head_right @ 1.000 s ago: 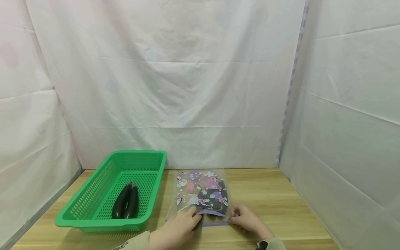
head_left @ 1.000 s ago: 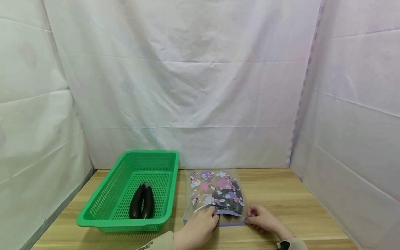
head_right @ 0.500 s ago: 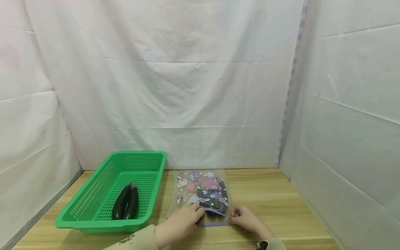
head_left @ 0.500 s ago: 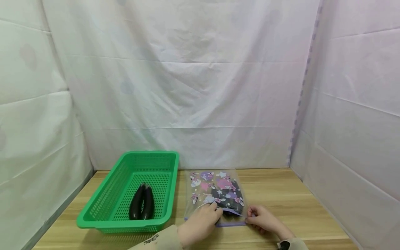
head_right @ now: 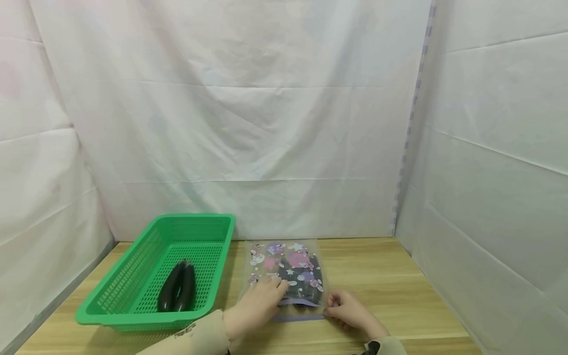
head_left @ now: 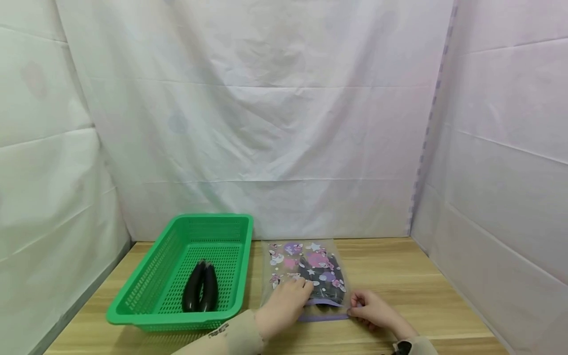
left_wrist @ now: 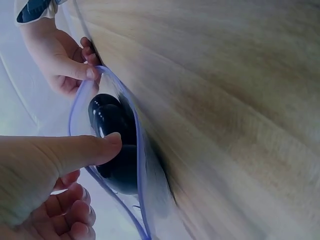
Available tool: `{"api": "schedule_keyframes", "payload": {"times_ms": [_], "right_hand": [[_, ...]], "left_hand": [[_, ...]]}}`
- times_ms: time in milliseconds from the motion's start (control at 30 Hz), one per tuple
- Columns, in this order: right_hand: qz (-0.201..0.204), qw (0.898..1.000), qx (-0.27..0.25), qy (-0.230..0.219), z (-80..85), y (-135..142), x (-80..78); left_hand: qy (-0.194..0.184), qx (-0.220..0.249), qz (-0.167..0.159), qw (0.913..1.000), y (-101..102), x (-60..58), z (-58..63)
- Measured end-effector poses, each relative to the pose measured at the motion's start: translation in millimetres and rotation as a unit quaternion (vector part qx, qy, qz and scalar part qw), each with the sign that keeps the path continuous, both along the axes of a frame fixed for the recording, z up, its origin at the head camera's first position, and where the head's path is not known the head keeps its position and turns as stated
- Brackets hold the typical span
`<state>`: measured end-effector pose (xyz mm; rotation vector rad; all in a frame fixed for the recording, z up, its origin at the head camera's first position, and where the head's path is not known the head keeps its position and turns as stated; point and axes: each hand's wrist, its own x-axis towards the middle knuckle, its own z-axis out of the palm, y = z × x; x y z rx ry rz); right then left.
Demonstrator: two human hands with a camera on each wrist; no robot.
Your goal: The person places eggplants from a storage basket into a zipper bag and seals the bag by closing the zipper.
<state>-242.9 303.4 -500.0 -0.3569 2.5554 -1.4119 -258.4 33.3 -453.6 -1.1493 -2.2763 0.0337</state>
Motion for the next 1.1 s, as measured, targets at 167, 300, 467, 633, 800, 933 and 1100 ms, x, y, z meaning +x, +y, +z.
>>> {"api": "schedule_keyframes", "payload": {"times_ms": [167,300,467,633,800,933,1100], "right_hand": [[0.004,1.0,-0.001,-0.004,0.2,-1,-1.9],[0.01,1.0,0.002,-0.001,0.9,-2,-3.6],[0.014,1.0,0.0,0.003,1.2,0,-2.8],[0.013,1.0,0.002,0.005,1.2,4,-1.2],[0.024,1.0,0.005,-0.001,1.1,7,-2.0],[0.033,0.999,0.005,-0.01,1.0,8,-5.1],[0.034,0.999,0.01,-0.016,1.1,9,-5.2]], "left_hand": [[-0.008,0.0,0.008,0.9999,-3,2.1,0.3],[-0.052,0.007,0.021,0.9984,-11,12.9,6.6],[-0.08,0.004,0.023,0.9966,-25,28.8,22.3],[-0.1,0.008,0.008,0.9949,-47,39.8,43.4],[-0.116,0.018,0.014,0.993,-74,44.2,66.2],[-0.134,0.02,0.038,0.99,-100,42.3,86.5],[-0.155,0.016,0.086,0.984,-132,29.1,110.4]]}}
